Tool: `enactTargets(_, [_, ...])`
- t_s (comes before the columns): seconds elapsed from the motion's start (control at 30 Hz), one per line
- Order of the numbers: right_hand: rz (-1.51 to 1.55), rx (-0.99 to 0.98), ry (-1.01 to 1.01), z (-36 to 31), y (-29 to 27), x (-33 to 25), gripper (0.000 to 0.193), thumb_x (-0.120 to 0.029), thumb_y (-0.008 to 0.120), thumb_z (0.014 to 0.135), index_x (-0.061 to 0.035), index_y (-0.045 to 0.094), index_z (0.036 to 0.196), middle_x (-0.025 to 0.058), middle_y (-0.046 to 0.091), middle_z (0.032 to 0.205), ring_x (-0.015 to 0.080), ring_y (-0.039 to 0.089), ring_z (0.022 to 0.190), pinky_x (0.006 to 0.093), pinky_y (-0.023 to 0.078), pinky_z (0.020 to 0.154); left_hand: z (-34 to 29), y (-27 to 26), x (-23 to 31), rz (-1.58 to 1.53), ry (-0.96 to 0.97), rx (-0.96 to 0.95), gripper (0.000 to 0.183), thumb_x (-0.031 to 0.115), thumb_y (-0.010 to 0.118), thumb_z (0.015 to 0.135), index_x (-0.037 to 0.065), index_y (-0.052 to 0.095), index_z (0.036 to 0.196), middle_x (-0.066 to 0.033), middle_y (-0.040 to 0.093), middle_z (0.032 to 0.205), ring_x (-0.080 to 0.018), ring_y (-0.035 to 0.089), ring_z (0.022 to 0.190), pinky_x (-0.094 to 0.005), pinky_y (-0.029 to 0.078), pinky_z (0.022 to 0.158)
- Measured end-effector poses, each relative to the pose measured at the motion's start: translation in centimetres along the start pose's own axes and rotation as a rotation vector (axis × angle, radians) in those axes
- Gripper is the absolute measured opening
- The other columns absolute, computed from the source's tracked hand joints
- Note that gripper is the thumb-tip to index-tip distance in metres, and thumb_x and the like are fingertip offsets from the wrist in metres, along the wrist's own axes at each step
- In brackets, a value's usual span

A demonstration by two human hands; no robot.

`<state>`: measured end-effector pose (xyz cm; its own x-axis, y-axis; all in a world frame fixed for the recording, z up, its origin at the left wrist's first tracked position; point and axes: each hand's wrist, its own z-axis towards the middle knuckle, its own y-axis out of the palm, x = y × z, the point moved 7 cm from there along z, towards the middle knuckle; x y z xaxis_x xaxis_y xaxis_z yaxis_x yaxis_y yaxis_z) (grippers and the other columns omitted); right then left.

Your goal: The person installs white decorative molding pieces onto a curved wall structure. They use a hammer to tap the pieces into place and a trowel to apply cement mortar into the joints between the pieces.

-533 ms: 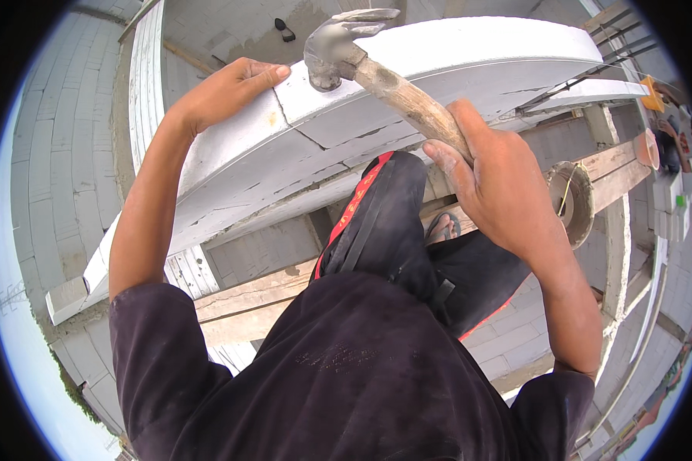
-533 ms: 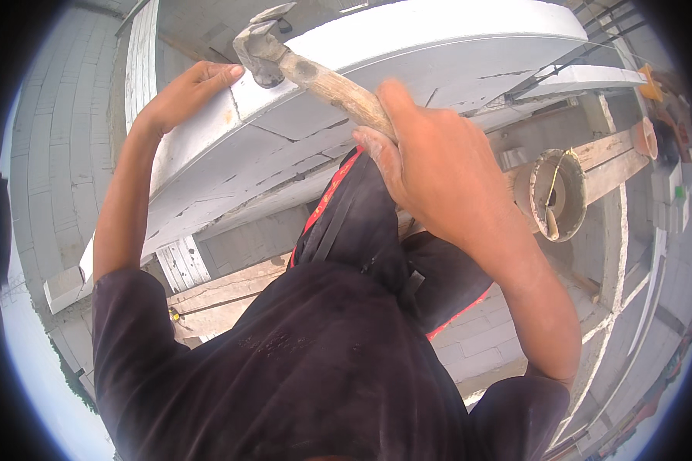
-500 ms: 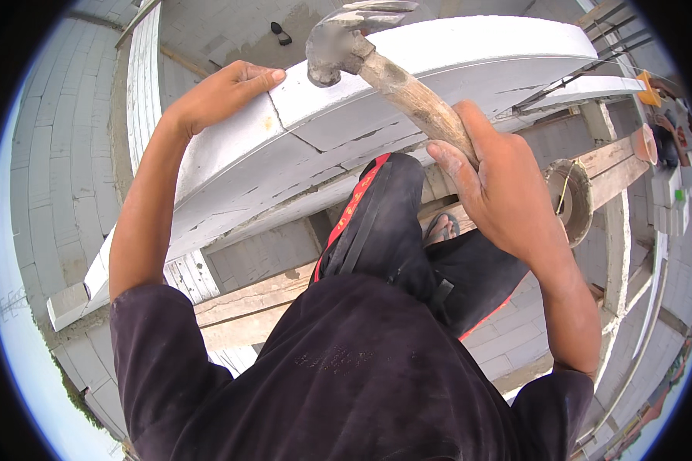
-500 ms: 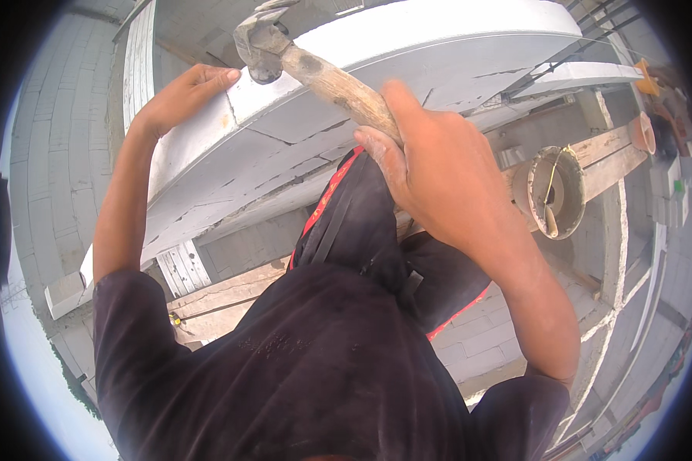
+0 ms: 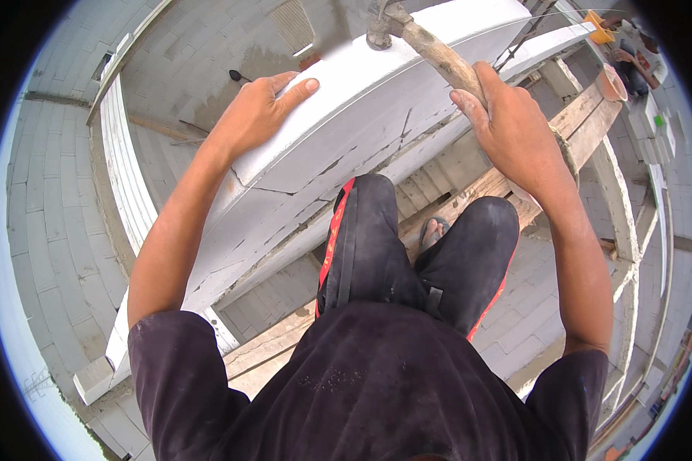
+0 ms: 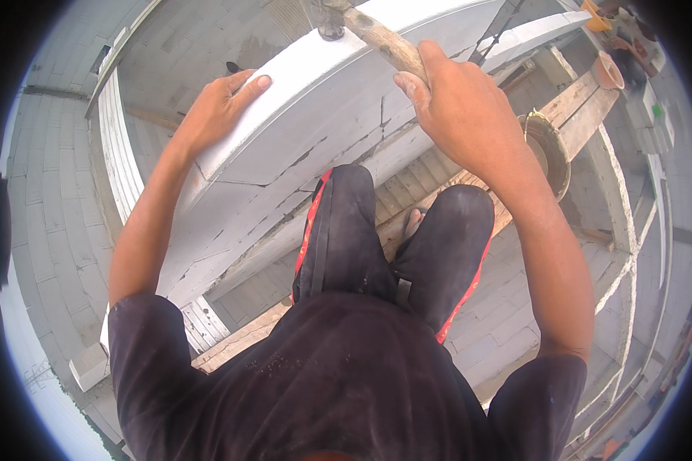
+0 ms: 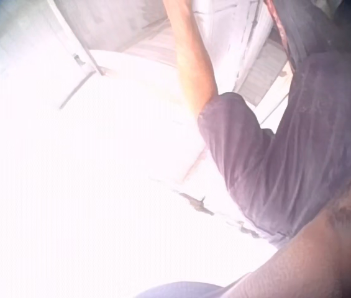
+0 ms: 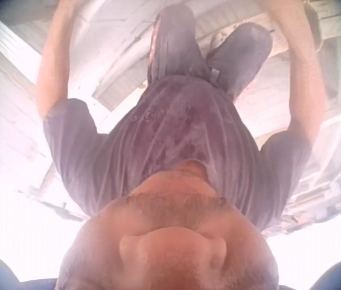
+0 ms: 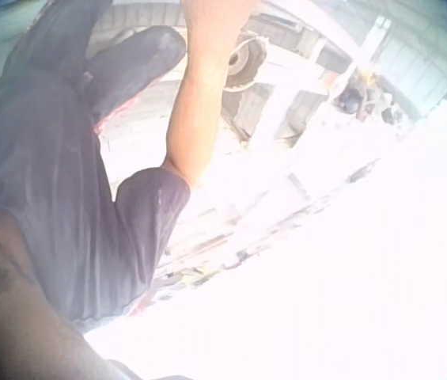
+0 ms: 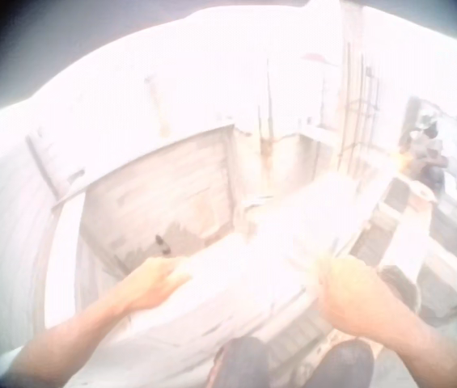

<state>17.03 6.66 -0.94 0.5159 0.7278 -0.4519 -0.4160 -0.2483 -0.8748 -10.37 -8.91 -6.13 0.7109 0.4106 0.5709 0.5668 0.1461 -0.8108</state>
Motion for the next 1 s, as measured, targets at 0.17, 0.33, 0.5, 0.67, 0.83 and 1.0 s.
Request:
enactTargets(0.17, [0.119,-0.051,0.041,-0.2,-0.7,1.2,0.037,-0.034,0.061,0.108,0.0023,0.058,0.111,0.0241,0.064,0.073,0.0448,0.065,0.075,0.0539,0.049,0.074,-0.3,-0.2,-1.8,0.003,-0.064,-0.009,0.092,0.073,0.056,0.1,-0.01,0.065,0.139,-0.0344,0.074,0.114,-0.0384,0.078,0.103,-0.0458,0.058,0.098])
enactTargets(0.33, [0.189,0.084,0.141,2.3,-7.5,5.2,0.043,-0.041,0.061,0.107,0.0008,0.062,0.118,0.0229,0.066,0.079,0.0413,0.064,0.074,0.0506,0.051,0.074,3.9,0.8,3.0,0.001,0.123,-0.063,0.089,0.072,0.055,0.101,-0.006,0.064,0.142,-0.0338,0.074,0.117,-0.0379,0.077,0.105,-0.0467,0.058,0.099])
enactTargets(0.5, [0.068,0.204,0.117,6.9,-12.7,11.0,0.045,-0.042,0.058,0.109,0.0008,0.063,0.122,0.0202,0.066,0.079,0.0368,0.064,0.072,0.0511,0.052,0.074,14.2,4.9,11.0,0.082,0.213,0.023,0.083,0.068,0.051,0.104,-0.003,0.061,0.146,-0.0323,0.074,0.118,-0.0417,0.077,0.106,-0.0506,0.058,0.099])
enactTargets(0.67, [-0.167,0.371,-0.017,9.3,-12.2,15.9,0.046,-0.043,0.058,0.109,0.0011,0.063,0.123,0.0242,0.07,0.084,0.0415,0.069,0.08,0.0541,0.054,0.078,15.3,6.7,13.1,0.251,0.244,0.178,0.078,0.063,0.05,0.105,-0.002,0.06,0.147,-0.031,0.076,0.114,-0.044,0.075,0.108,-0.0541,0.058,0.097])
enactTargets(0.83, [-0.295,0.127,0.181,10.1,-7.1,19.3,0.05,-0.044,0.058,0.109,0.0029,0.06,0.127,0.0308,0.073,0.094,0.0487,0.072,0.096,0.0591,0.054,0.087,14.9,6.5,13.1,0.231,0.258,0.178,0.076,0.062,0.053,0.104,-0.002,0.062,0.144,-0.0314,0.076,0.112,-0.0452,0.074,0.109,-0.0551,0.057,0.096])
enactTargets(1.0, [-0.322,0.218,0.124,9.5,-6.9,18.1,0.046,-0.04,0.059,0.109,0.0027,0.061,0.124,0.028,0.072,0.09,0.044,0.073,0.089,0.0538,0.055,0.082,14.7,5.8,12.9,0.281,0.241,0.19,0.079,0.065,0.053,0.103,-0.003,0.062,0.144,-0.0313,0.076,0.111,-0.0452,0.074,0.11,-0.0548,0.057,0.097])
